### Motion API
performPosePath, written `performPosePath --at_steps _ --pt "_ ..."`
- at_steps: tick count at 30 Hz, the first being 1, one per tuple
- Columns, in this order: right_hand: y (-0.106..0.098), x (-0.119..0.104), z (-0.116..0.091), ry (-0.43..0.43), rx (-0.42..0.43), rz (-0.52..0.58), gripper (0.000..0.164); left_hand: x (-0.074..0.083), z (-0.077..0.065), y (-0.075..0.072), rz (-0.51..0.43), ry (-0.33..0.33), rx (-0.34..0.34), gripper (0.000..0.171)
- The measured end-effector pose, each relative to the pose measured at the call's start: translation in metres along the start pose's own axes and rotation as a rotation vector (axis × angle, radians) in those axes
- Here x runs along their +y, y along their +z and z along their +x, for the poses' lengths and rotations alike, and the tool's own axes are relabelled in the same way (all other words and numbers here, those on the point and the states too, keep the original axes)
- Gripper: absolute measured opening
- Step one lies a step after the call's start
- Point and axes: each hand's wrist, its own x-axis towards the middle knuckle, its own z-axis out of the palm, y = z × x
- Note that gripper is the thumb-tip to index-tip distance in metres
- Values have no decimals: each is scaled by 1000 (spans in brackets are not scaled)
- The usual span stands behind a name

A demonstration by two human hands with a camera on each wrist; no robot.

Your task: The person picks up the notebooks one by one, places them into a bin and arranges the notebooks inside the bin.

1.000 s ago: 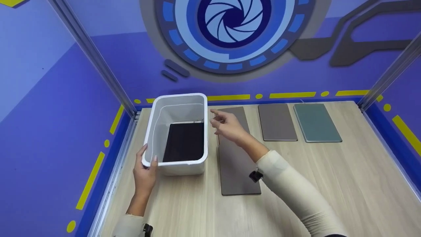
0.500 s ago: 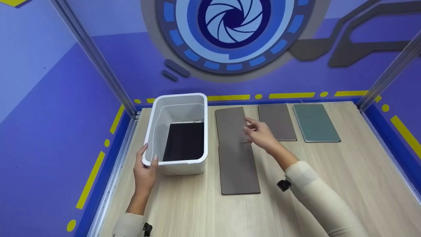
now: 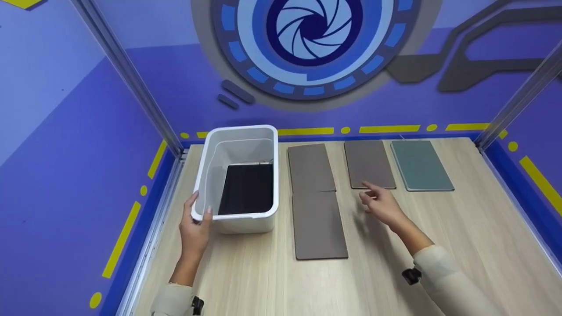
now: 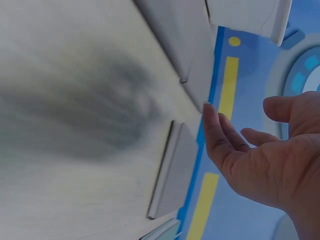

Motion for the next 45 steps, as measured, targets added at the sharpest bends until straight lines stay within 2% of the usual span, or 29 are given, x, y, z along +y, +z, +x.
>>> performPosePath --at_steps 5,7,8,16,23,33,38,45 --pt "3 9 -4 20 30 38 57 3 2 -1 9 0 9 61" --pt "7 11 -5 32 38 55 56 -7 4 0 4 -6 8 62" --pt "9 12 -6 34 38 60 56 -7 5 -1 0 -1 5 62" --pt "40 18 -19 73 41 42 52 -8 1 0 26 -18 -6 63" --pt "72 14 -23 82 77 -127 56 -7 1 0 0 -13 -16 62" --pt "100 3 -23 121 44 -307 97 -9 0 0 16 -8 -13 63" --pt "112 0 -22 98 53 -379 100 -10 0 -2 7 3 -12 61" --pt "122 -5 -19 136 56 -498 104 -12 1 -1 -31 -4 -38 61"
